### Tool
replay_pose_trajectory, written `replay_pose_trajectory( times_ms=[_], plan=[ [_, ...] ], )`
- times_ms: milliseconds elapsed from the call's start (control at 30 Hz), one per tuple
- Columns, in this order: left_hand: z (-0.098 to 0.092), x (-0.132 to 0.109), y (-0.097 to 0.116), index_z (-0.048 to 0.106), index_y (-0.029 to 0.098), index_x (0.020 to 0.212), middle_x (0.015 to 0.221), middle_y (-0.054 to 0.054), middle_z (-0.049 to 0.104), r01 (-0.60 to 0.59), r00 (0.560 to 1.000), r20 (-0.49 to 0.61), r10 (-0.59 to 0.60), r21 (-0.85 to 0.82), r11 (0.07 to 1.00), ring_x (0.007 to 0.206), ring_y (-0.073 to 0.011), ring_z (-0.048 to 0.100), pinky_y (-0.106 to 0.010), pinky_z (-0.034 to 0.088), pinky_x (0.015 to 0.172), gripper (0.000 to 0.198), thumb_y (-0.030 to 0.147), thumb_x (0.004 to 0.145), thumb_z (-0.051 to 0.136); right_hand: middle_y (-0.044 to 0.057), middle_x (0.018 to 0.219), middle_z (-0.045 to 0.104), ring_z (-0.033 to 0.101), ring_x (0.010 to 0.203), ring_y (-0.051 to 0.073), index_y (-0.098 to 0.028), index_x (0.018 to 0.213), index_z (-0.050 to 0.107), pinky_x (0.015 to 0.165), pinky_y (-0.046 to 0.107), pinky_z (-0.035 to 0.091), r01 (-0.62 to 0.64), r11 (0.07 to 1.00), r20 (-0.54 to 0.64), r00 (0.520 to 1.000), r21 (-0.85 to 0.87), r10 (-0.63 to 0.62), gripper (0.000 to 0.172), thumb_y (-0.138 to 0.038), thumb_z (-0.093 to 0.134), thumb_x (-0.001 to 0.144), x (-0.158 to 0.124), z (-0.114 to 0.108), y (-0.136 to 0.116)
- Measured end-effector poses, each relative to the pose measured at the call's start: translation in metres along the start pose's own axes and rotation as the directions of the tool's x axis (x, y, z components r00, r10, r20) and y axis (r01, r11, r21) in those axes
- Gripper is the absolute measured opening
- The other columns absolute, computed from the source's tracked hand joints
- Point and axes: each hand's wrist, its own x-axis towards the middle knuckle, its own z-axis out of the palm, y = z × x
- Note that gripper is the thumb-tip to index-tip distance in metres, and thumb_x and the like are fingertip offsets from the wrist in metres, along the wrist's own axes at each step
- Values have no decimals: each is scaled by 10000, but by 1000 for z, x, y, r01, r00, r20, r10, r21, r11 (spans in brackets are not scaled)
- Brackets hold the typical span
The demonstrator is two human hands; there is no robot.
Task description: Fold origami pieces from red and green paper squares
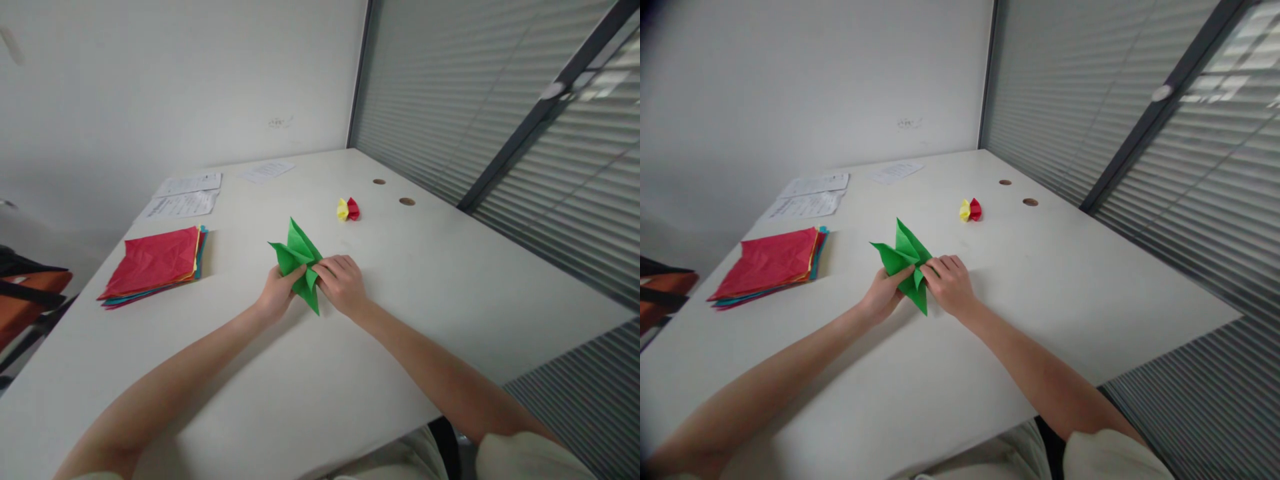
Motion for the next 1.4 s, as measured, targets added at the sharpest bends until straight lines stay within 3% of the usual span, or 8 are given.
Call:
replay_pose_trajectory(
  times_ms=[100, 367, 500, 633, 867, 1200, 1400],
  plan=[
    [-1, 0, 1, 716, 98, 845, 808, -53, 724, 2, 999, 34, -3, 26, 1000, 684, -132, 627, -259, 498, 672, 349, 268, 577, 861, 74, 869, 653, 543, 810, 215, -195, 913, 651, 744, 364, 402, -4, 999, -1, 1000, 53, 4, 176, -143, 483, 922, -1, 4, 0],
    [-8, 7, 7, 727, 104, 847, 858, -75, 746, -72, 996, 58, 69, 57, 996, 733, -176, 672, -312, 527, 743, 350, 221, 551, 873, 63, 947, 631, 583, 927, 224, -204, 1045, 577, 833, 395, 420, -209, 893, -8, 973, 398, 231, 202, -160, 534, 853, -1, -2, 1],
    [-8, 7, 10, 733, 114, 863, 885, -72, 753, -97, 992, 82, 92, 60, 994, 761, -176, 680, -315, 531, 782, 366, 237, 552, 881, 55, 900, 584, 573, 895, 212, -218, 920, 614, 830, 396, 438, -337, 799, 21, 926, 498, 378, 91, -295, 588, 880, 1, -5, 2],
    [-6, 6, 12, 737, 113, 868, 899, -76, 755, -55, 996, 81, 49, 73, 996, 770, -182, 687, -310, 538, 778, 397, 262, 535, 895, 71, 968, 519, 555, 949, 213, -219, 832, 642, 836, 385, 469, -407, 718, 32, 880, 564, 473, 117, -333, 667, 830, 3, 0, 4],
    [-9, 10, 9, 730, 109, 795, 812, -61, 750, 5, 999, 33, -7, 52, 999, 675, -150, 667, -261, 533, 671, 347, 280, 537, 887, 42, 895, 557, 560, 835, 172, -211, 777, 615, 683, 308, 461, -470, 601, 164, 855, 646, 492, 95, -275, 684, 790, 2, 6, 5],
    [-9, 9, 6, 707, 123, 772, 743, -36, 724, -6, 1000, 16, 5, 45, 999, 628, -144, 635, -247, 508, 602, 259, 205, 549, 810, 22, 833, 571, 562, 791, 164, -213, 761, 603, 692, 305, 459, -483, 541, 191, 840, 688, 507, 96, -280, 666, 787, 1, 9, 6],
    [-9, 7, 6, 722, 119, 853, 849, -66, 742, -15, 994, 111, 6, 82, 997, 743, -171, 668, -276, 527, 720, 288, 198, 591, 813, 18, 824, 575, 568, 789, 166, -211, 746, 599, 699, 309, 460, -491, 545, 181, 832, 679, 524, 117, -293, 674, 778, 2, 8, 7]
  ],
)
